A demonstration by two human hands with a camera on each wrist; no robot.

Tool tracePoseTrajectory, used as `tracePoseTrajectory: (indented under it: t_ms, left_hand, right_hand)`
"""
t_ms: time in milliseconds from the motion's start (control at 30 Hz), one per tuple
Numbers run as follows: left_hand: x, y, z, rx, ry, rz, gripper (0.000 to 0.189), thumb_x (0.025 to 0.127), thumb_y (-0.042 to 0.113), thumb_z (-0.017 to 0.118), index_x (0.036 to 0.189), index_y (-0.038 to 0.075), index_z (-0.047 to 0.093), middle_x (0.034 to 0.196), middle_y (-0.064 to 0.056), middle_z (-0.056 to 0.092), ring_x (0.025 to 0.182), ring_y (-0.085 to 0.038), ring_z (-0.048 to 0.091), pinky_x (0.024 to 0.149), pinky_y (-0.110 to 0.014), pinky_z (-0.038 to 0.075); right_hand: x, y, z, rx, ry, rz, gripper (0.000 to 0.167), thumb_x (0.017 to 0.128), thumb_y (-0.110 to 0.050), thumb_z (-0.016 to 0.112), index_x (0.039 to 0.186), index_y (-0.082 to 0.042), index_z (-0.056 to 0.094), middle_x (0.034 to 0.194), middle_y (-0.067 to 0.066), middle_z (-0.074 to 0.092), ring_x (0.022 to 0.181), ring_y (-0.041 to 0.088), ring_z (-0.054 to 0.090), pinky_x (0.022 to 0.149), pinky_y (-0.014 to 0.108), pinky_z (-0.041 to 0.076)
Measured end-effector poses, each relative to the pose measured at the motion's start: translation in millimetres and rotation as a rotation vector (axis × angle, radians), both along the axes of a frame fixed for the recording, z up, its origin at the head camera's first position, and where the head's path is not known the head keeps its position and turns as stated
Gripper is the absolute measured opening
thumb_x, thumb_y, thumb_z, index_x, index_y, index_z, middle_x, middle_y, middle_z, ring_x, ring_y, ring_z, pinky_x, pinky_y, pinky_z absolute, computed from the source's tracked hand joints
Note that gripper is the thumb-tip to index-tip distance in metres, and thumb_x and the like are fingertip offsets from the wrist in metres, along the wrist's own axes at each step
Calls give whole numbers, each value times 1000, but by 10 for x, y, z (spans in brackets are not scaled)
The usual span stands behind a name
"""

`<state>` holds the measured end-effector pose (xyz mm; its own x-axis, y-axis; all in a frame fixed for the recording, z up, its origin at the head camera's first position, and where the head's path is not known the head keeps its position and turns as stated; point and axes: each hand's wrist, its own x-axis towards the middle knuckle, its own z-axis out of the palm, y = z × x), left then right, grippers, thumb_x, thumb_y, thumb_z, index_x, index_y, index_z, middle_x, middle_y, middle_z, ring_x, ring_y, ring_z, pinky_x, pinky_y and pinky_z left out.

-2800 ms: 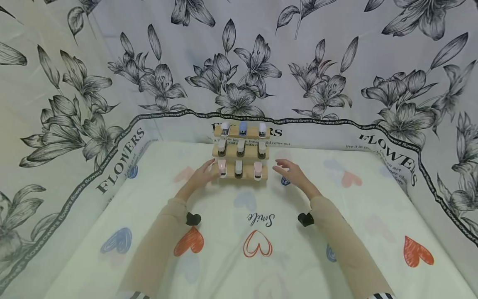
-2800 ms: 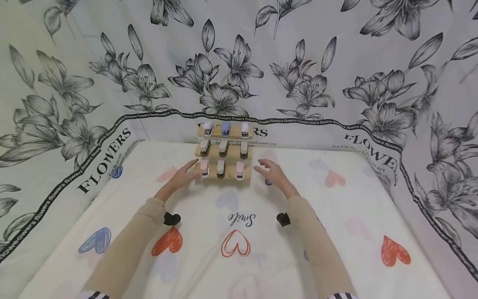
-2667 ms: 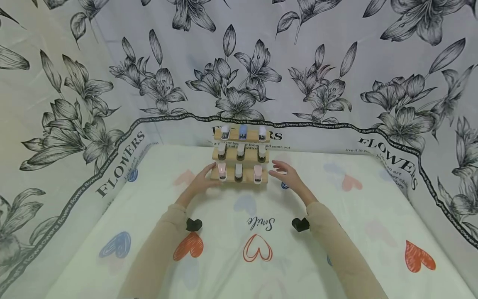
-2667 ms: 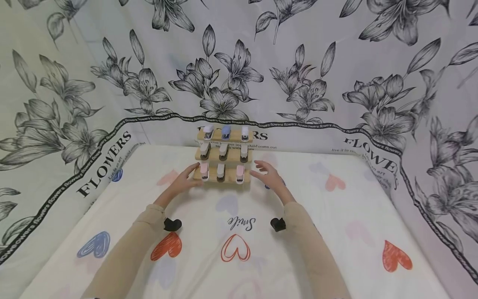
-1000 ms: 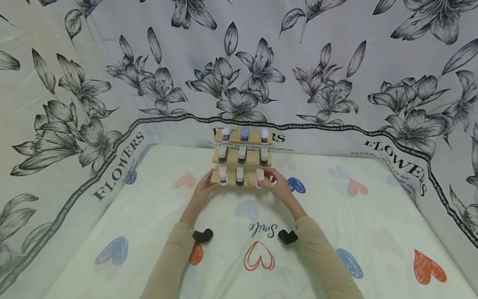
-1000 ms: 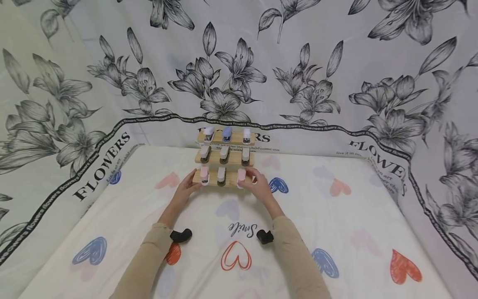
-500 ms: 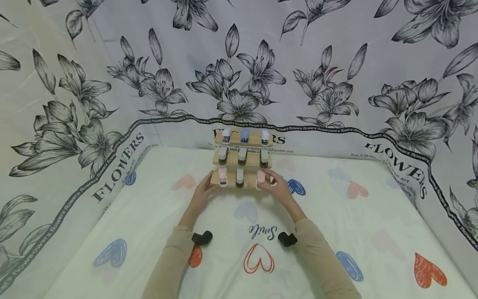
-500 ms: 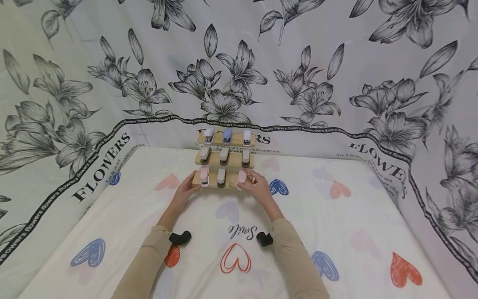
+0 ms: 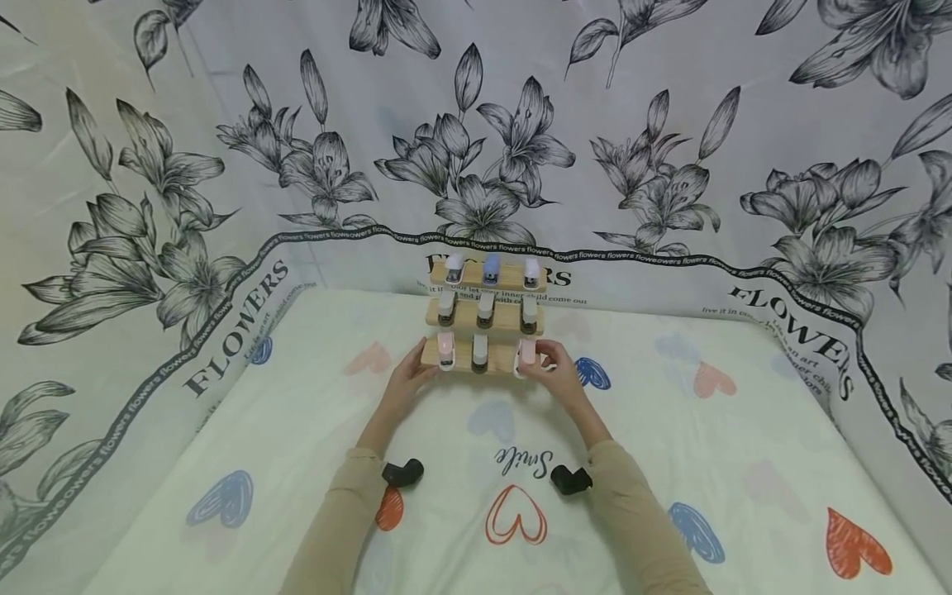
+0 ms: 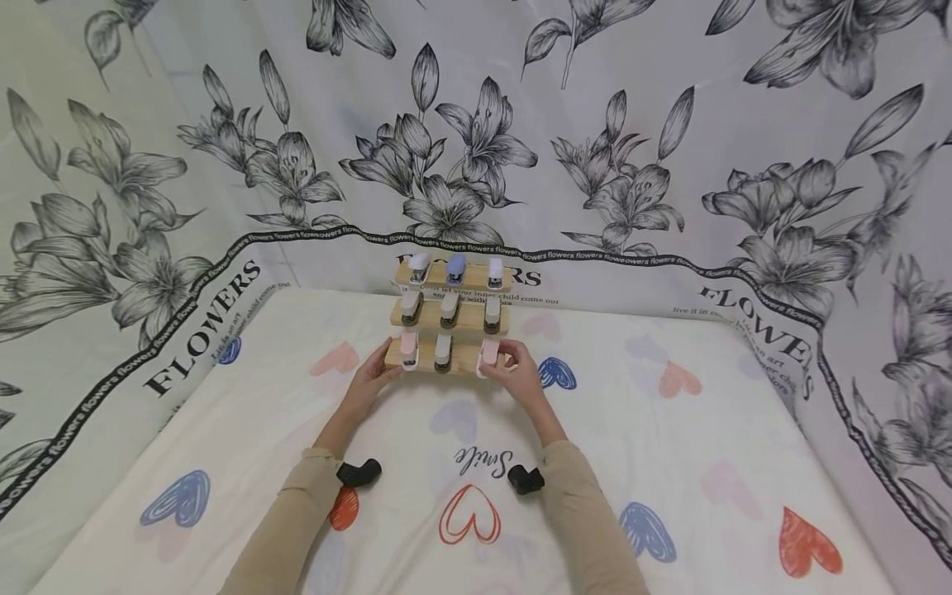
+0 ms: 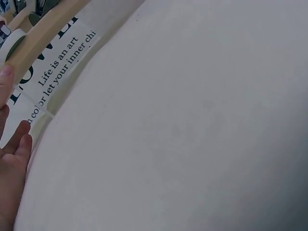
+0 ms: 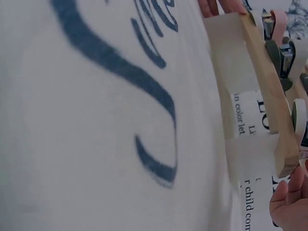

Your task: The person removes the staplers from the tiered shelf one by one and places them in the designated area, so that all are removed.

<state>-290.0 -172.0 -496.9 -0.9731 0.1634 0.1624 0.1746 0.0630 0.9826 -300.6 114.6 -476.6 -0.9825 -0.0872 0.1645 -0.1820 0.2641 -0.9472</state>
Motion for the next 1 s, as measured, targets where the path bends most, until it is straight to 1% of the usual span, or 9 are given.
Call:
tracePoseTrajectory:
  t_ms: [167, 333, 500, 600, 667, 767, 833, 900, 1000]
  left_hand:
    - [14, 11, -15, -11, -7, -13, 67, 88, 11, 58, 141, 1, 18, 144, -15, 18, 120, -32, 37, 97, -33, 34]
    - [26, 10, -5, -19, -11, -4, 67, 88, 13, 58, 142, 3, 18, 144, -14, 20, 120, -30, 37, 97, -31, 33]
    - [6, -12, -16, 3, -4, -2, 67, 87, 10, 58, 141, 1, 19, 143, -16, 22, 120, -32, 37, 97, -33, 33]
    - [-38, -29, -94, 9, 24, -14, 69, 87, 13, 59, 141, 1, 19, 143, -17, 21, 122, -32, 35, 96, -30, 34]
    - [-44, -27, -94, 13, 25, -18, 69, 87, 13, 59, 141, 1, 18, 143, -17, 20, 124, -31, 32, 97, -31, 33]
    - [-100, -46, -180, 3, 43, -13, 70, 87, 18, 60, 142, 3, 19, 144, -14, 19, 126, -26, 30, 98, -29, 31]
    - [-110, -45, -189, 7, 37, -5, 70, 87, 18, 60, 142, 3, 19, 144, -13, 19, 126, -26, 30, 99, -32, 30]
    - [-146, -60, -261, 6, 53, 3, 72, 86, 22, 61, 142, 4, 20, 144, -12, 21, 126, -24, 30, 99, -30, 30]
    - [-144, -57, -271, 5, 59, 3, 72, 86, 22, 61, 142, 4, 20, 144, -13, 21, 126, -25, 29, 100, -32, 29]
  right_hand:
    - [36, -13, -40, -51, 18, -26, 53, 73, -10, 74, 119, 0, 51, 105, 11, 53, 83, 22, 39, 70, 27, 35]
    - [64, -18, -80, -70, 45, -62, 52, 72, -10, 74, 119, -2, 52, 104, 7, 54, 77, 18, 38, 66, 25, 36]
    - [58, -5, -70, -92, 40, -56, 54, 72, -10, 74, 120, -2, 51, 106, 8, 53, 76, 18, 37, 64, 24, 36]
    - [87, 28, -9, -95, 17, -44, 55, 73, -10, 73, 121, -1, 50, 108, 9, 53, 78, 20, 37, 65, 23, 36]
    - [137, 54, 71, -96, 11, -39, 53, 74, -9, 72, 121, 1, 51, 103, 11, 52, 78, 22, 37, 62, 21, 35]
    - [114, 128, 51, -111, -2, -44, 51, 76, -9, 72, 122, 1, 51, 99, 16, 51, 76, 21, 36, 58, 21, 32]
    - [80, 178, 6, -121, -19, -43, 56, 76, -9, 71, 126, 2, 47, 102, 18, 51, 76, 20, 35, 57, 21, 31]
    - [22, 235, -67, -139, -55, -38, 64, 76, -11, 72, 131, 0, 42, 115, 18, 50, 79, 17, 35, 59, 21, 32]
    - [32, 299, -44, -152, -97, -30, 70, 76, -11, 71, 135, 0, 35, 124, 16, 46, 81, 17, 35, 60, 20, 31]
